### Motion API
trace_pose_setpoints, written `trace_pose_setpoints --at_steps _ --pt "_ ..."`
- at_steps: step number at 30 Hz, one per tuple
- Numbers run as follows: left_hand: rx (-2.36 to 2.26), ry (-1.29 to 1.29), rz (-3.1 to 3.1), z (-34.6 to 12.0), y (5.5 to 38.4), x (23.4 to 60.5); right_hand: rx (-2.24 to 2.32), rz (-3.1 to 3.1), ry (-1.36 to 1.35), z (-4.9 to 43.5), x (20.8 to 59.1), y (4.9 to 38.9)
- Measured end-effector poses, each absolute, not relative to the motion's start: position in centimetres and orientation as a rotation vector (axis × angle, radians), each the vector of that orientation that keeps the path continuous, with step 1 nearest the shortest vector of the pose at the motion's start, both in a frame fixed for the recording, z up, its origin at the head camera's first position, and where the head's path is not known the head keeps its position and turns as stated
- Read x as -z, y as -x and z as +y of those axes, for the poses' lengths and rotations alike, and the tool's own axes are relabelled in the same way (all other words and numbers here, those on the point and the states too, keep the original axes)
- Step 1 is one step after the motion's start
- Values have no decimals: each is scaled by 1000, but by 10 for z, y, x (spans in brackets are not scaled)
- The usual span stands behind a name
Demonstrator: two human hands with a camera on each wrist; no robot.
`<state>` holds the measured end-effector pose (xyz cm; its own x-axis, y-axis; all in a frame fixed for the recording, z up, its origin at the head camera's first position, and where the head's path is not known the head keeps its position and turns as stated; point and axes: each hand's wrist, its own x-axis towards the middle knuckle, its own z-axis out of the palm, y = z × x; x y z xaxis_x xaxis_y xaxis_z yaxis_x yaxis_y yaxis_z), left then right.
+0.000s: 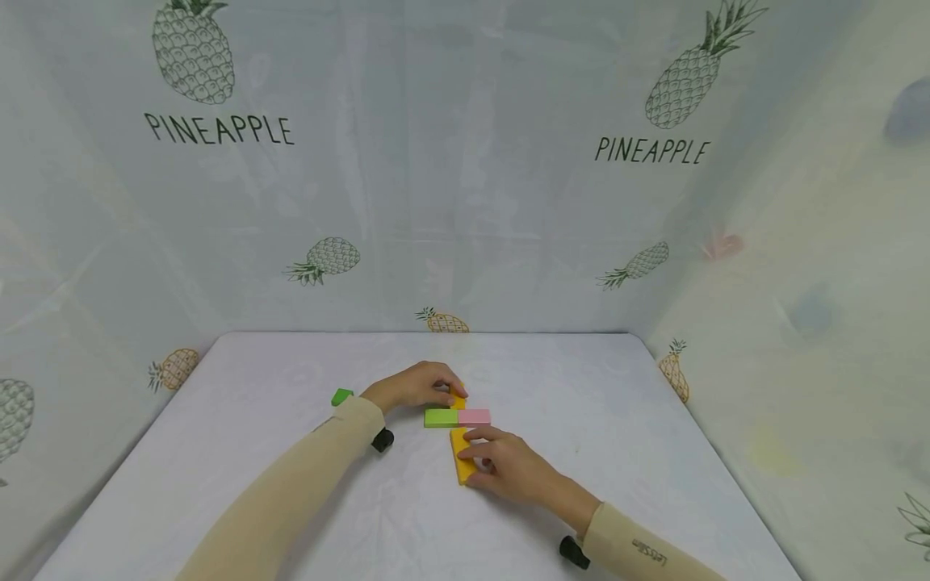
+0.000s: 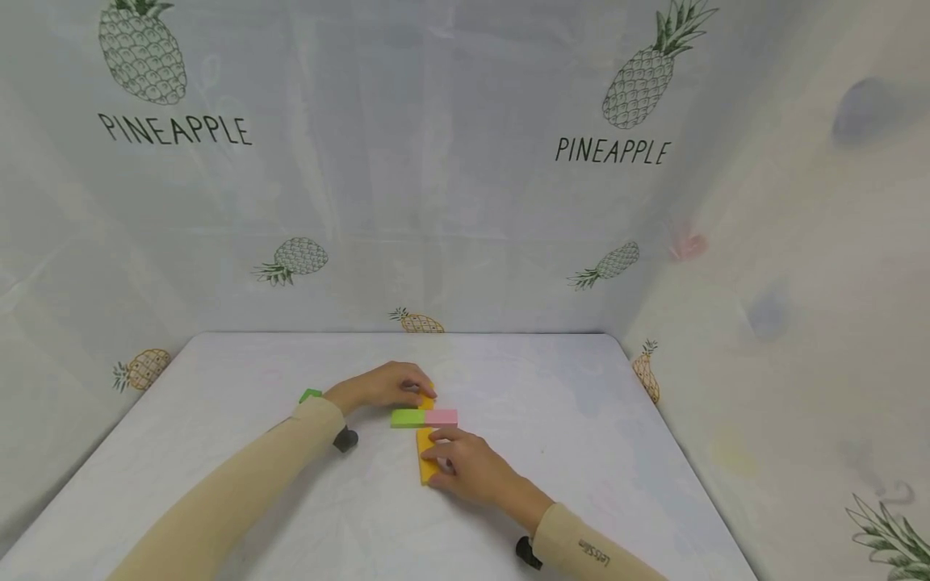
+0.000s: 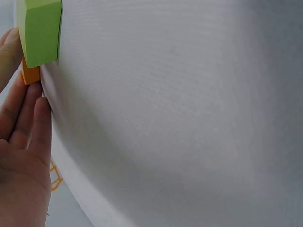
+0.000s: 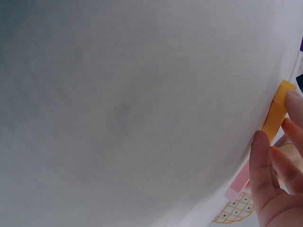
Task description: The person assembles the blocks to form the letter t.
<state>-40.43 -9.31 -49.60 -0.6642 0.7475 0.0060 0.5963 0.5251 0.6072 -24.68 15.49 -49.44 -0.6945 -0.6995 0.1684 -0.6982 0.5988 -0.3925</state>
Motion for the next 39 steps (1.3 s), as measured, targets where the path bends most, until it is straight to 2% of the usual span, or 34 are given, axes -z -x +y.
trace_pose_setpoints --at_steps 13,39 --pt "-862 -1133 2504 -93 405 496 657 2894 1091 146 500 246" --pt "-885 -1129 2484 -93 402 493 679 2912 1060 142 503 247"
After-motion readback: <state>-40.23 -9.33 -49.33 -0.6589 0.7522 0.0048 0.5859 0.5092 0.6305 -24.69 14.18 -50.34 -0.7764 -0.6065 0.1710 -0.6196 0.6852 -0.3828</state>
